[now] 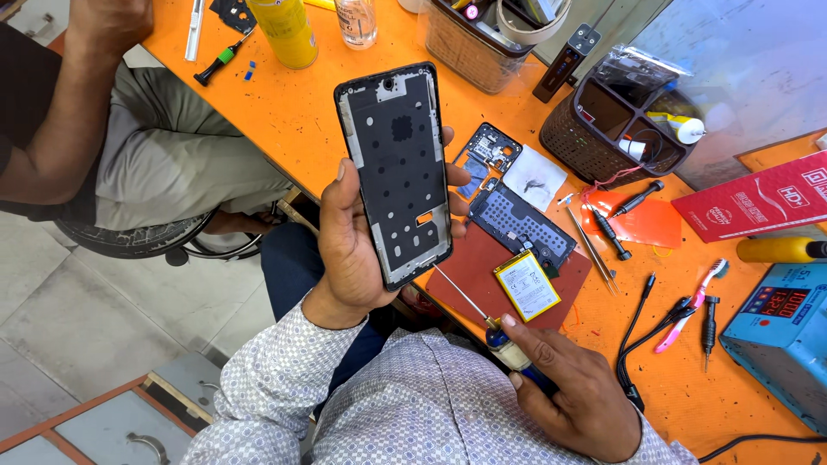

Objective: The person disassembles a mobile phone using a screwdriver, handles internal components including a battery and screen assembly, and reassembles the device by aligning and pressing parts together.

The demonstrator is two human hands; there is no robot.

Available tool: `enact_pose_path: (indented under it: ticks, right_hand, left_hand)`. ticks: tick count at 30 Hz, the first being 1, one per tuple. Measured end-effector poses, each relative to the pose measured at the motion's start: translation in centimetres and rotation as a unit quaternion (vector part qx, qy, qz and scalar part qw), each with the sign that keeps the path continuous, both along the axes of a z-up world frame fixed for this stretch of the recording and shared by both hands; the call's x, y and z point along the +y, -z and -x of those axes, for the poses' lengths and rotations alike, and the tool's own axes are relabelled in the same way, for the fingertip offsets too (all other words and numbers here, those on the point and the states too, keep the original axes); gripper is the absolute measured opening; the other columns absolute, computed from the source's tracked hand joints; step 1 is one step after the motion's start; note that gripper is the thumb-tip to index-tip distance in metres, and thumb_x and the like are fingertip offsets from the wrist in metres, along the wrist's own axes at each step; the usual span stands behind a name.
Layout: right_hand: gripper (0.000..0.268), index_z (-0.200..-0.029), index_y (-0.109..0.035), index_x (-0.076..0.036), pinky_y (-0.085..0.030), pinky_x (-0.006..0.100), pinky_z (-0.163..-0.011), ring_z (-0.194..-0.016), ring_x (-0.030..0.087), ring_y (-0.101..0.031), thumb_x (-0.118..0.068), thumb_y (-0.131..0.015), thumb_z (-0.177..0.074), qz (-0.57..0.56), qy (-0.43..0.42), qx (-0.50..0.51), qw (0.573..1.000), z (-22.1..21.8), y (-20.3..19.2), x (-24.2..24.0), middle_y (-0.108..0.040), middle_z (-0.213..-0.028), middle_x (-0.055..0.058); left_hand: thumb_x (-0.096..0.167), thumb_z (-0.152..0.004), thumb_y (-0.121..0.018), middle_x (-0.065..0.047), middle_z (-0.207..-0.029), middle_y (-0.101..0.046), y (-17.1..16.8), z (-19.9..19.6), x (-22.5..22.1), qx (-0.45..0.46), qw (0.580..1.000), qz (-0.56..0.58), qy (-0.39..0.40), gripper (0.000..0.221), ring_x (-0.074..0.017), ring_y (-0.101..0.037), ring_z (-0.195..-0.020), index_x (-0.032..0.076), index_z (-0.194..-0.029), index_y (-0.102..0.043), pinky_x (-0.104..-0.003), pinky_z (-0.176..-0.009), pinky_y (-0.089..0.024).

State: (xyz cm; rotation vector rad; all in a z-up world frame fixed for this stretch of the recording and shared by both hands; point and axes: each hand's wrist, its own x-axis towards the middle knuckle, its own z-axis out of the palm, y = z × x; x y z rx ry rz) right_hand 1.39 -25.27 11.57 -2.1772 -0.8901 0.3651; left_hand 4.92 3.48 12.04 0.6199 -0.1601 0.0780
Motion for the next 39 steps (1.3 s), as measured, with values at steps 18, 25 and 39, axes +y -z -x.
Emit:
enact_pose_path:
  ticks: [18,25,39]
  right_hand:
    - [0.073,-0.144,-0.054,-0.006,-0.058,0.04,-0.066,-0.078,0.03,-0.074,-0.012,-0.074,-0.074,0.009,-0.01,-0.017,1.0,0.9,-0.1,0.4,-0.073,-0.096,0.015]
    - [0.067,-0.142,-0.057,-0.007,-0.06,0.038,-0.068,-0.077,0.029,-0.076,-0.012,-0.075,-0.078,-0.021,-0.037,0.035,0.998,1.3,1.0,0.2,-0.075,-0.093,0.013]
    - [0.064,-0.14,-0.059,-0.004,-0.062,0.036,-0.074,-0.092,0.027,-0.076,-0.01,-0.076,-0.078,-0.076,0.018,0.061,0.995,1.5,0.7,1.7,-0.078,-0.104,0.017]
  left_hand:
    - [0.062,-0.113,-0.031,-0.026,-0.136,-0.06,0.6,-0.2,-0.4,-0.019,0.999,0.043,0.023,0.081,-0.0243,-0.069,-0.11,-0.005,-0.158,-0.037,-0.038,-0.093,-0.061]
    - [0.074,-0.106,-0.037,-0.024,-0.132,-0.061,0.6,-0.3,-0.9,-0.051,0.99,0.126,0.039,0.097,-0.0256,-0.068,-0.114,-0.004,-0.163,-0.03,-0.04,-0.098,-0.059]
    - [0.068,-0.1,-0.043,-0.025,-0.13,-0.062,-0.6,-0.1,-1.9,-0.1,0.971,0.215,0.007,0.095,-0.0337,-0.064,-0.118,0.002,-0.165,-0.026,-0.053,-0.108,-0.051]
